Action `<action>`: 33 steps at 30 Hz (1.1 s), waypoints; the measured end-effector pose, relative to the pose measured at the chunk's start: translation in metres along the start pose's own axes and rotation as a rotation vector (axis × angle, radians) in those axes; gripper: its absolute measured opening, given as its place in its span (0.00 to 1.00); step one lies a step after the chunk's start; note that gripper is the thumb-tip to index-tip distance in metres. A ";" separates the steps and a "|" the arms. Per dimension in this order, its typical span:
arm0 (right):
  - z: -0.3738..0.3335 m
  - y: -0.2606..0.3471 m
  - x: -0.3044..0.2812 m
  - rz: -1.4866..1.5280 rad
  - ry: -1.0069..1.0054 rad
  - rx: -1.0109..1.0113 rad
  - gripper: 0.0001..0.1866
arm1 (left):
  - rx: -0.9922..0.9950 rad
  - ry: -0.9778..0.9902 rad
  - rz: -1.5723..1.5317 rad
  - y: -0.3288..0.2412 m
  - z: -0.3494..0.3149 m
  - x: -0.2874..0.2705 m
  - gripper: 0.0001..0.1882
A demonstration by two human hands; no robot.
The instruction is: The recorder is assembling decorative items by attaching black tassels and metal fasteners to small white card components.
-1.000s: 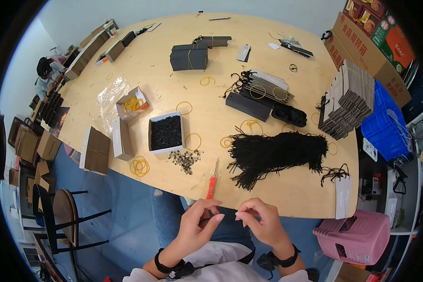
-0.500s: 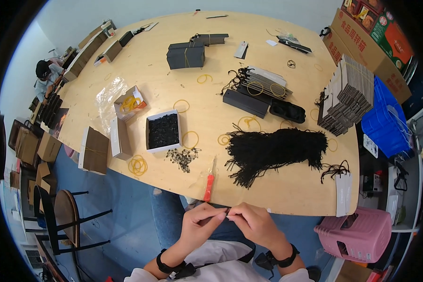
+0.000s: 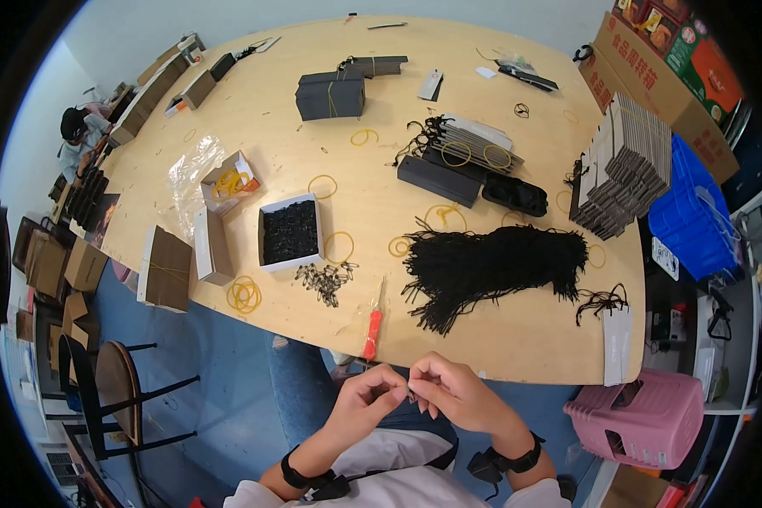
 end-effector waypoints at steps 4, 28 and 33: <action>0.001 0.001 0.003 0.111 -0.011 0.117 0.07 | 0.287 -0.088 0.357 -0.025 -0.006 0.005 0.04; -0.013 0.015 0.023 -0.767 -0.254 -0.894 0.13 | -0.131 -0.015 -0.095 -0.035 -0.011 -0.005 0.05; -0.012 0.016 0.022 -0.615 -0.269 -0.835 0.12 | -0.003 -0.071 0.008 -0.030 -0.015 -0.001 0.05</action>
Point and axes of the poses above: each hand's wrist, its own z-axis towards the middle knuckle, its own x-axis out of the palm, y = z × x, the point moved 1 cm from there along z, towards the middle knuckle, and after that the axes turned 12 degrees about -y, right-handed, at the moved point
